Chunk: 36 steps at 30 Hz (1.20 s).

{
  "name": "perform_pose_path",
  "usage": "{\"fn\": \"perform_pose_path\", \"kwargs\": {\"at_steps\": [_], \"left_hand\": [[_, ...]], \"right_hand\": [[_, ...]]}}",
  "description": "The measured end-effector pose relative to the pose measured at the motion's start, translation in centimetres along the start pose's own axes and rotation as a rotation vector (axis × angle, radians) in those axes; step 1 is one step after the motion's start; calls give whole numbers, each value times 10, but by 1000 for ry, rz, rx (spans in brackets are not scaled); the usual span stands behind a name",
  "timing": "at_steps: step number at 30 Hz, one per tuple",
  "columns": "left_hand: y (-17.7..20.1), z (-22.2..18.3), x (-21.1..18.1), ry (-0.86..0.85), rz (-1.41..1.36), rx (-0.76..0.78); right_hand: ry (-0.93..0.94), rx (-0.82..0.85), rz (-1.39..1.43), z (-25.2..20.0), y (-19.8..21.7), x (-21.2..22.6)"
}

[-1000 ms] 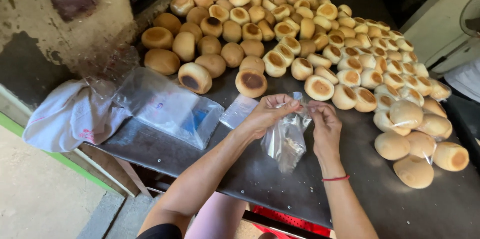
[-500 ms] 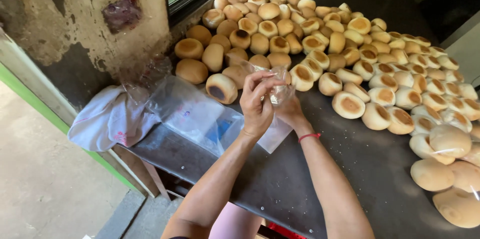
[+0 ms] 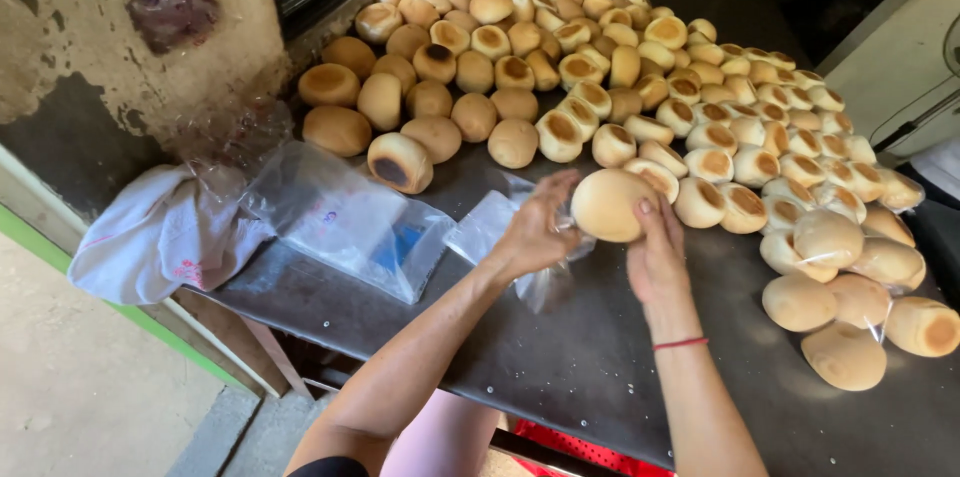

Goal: The person packages bread rolls by hand, picking up one roll at a time from a large pile on a table and inserting it into a plastic bag. They twist each bag closed and set the finished packages aside on the table.

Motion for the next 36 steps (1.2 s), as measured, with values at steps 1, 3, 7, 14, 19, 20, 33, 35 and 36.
{"fn": "perform_pose_path", "kwargs": {"at_steps": [1,3,7,14,19,20,33,35,36], "left_hand": [[-6,-1,-4,-27,-98,44],[-8,0,-5,74,-202,77],[7,3,-2,158,-216,101],[14,0,-10,-8,94,92],[11,1,-28,65,-138,95],[14,3,-30,26,-129,99],[10,-6,-40,-53,227,171],[9,-5,-39,-64,257,152],[11,-4,-37,-47,270,130]], "right_hand": [[-69,-24,95,-7,-6,0],[-206,-71,289,-22,-19,1],[120,28,-145,-31,-44,28],[364,-58,-302,-42,-40,43],[26,-4,161,-42,-46,24],[-5,-8,175,-41,-48,24],[365,177,-1509,-52,-70,40],[533,237,-1326,-57,-70,52],[614,265,-1230,-60,-69,56]]}}
Point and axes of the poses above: each hand's wrist, its own z-axis towards the middle knuckle, its own y-axis out of the back of the hand, x = y × z, the point moved 4 cm from there along z, towards the middle knuckle, and after that the axes turned 6 degrees about -x, right-handed, at the moved point
